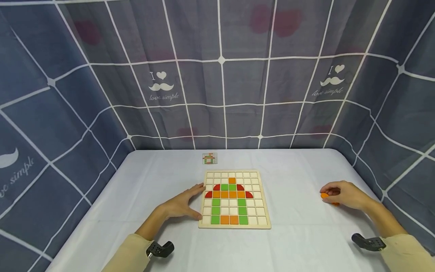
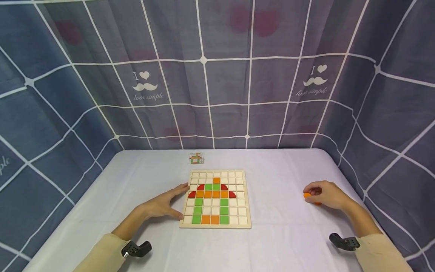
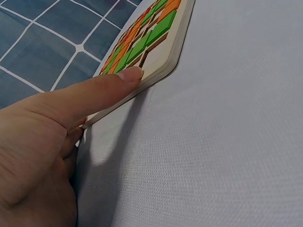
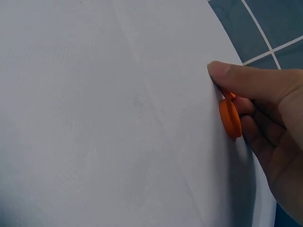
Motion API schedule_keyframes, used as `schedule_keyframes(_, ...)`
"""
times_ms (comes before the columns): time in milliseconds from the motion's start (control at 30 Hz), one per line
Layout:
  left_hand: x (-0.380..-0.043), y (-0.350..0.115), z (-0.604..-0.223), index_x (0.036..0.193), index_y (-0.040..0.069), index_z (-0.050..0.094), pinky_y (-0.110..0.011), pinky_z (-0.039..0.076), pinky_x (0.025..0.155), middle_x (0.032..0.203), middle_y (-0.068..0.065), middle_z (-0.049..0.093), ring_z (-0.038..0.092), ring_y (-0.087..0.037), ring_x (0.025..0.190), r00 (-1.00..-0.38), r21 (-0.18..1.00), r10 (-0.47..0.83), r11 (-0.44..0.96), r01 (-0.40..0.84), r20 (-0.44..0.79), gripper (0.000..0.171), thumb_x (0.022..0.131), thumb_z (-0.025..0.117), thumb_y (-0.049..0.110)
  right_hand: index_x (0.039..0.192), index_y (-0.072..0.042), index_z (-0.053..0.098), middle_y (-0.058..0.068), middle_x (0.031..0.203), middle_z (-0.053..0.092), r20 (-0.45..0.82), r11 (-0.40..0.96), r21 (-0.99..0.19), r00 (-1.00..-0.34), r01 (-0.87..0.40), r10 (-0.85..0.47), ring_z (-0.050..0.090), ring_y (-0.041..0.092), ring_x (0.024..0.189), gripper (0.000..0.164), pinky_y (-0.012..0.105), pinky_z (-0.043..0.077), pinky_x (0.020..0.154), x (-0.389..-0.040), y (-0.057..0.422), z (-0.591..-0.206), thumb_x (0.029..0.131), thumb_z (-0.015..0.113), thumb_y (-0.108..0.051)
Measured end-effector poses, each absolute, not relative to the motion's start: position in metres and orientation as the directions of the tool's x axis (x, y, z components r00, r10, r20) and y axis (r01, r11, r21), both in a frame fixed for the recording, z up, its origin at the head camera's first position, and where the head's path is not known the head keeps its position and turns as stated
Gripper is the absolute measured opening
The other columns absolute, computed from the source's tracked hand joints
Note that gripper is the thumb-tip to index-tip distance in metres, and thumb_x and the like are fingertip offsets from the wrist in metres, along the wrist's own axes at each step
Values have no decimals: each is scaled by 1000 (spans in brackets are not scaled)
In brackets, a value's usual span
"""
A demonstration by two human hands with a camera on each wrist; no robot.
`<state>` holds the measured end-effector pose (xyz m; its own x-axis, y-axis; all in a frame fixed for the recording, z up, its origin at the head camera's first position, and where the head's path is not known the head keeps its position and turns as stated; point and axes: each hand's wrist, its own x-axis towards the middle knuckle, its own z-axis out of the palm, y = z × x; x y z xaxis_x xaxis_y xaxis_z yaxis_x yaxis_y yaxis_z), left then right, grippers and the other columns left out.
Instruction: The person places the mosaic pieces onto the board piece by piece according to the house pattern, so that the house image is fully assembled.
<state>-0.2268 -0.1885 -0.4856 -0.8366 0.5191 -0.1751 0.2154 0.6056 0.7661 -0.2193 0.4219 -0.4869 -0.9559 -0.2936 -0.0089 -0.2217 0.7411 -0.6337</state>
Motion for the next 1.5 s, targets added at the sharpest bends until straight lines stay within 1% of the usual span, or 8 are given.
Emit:
schedule_keyframes(100,-227,-189,-486,162,17,39,-66,11,120,171,1,21,10,-33,156,-841,767,512,607,210,-175,109,69,97,26,105,-4,78,-1,89,66,-7,743,-633,-958,-219,-288,56,7,77,24,25,52,64,-221,421,-487,84,85,-13)
schedule_keyframes(400,-227,-189,-487,162,16,38,-67,10,120,170,1,22,10,-33,156,-842,772,512,601,208,-172,109,70,96,26,101,-6,77,-1,88,64,-2,761,-600,-951,-247,-310,54,9,77,19,24,49,64,-229,407,-481,83,83,-8)
schedule_keyframes(600,-227,-189,-488,161,16,39,-66,10,120,170,1,22,10,-33,156,-844,774,508,601,201,-175,110,69,97,27,98,-10,77,-5,83,63,60,771,-552,-937,-318,-344,53,10,75,17,24,47,64,-241,384,-474,82,83,-7)
schedule_keyframes(733,-228,-189,-489,161,16,39,-67,10,120,170,1,22,10,-34,156,-843,775,509,599,202,-173,110,68,97,26,98,-6,77,-5,87,67,93,760,-530,-916,-376,-389,55,12,78,18,25,49,69,-253,363,-467,81,84,-6)
schedule_keyframes(867,-228,-189,-489,161,16,39,-67,9,120,170,1,22,10,-34,157,-843,771,509,602,205,-173,110,68,97,27,103,-4,78,-2,97,72,102,746,-534,-906,-398,-411,61,15,86,21,28,54,77,-264,341,-462,83,84,-6)
schedule_keyframes(1000,-229,-189,-489,162,16,39,-66,9,120,171,2,22,9,-34,157,-841,770,512,602,209,-172,110,69,97,27,104,-2,78,0,100,73,132,711,-549,-885,-440,-446,63,17,89,22,33,55,81,-274,319,-462,83,84,-5)
schedule_keyframes(1167,-228,-189,-489,162,15,38,-66,9,120,171,2,21,9,-34,157,-837,773,520,598,211,-173,110,69,97,27,102,-2,79,-2,97,72,173,672,-557,-860,-487,-480,61,15,86,21,34,54,80,-286,294,-464,82,84,-5)
schedule_keyframes(1500,-228,-190,-488,161,15,39,-67,9,120,170,2,22,9,-34,157,-842,779,512,594,203,-171,110,69,97,26,101,-2,79,-3,95,71,173,636,-582,-842,-506,-511,60,16,85,19,34,53,79,-305,252,-462,82,83,-5)
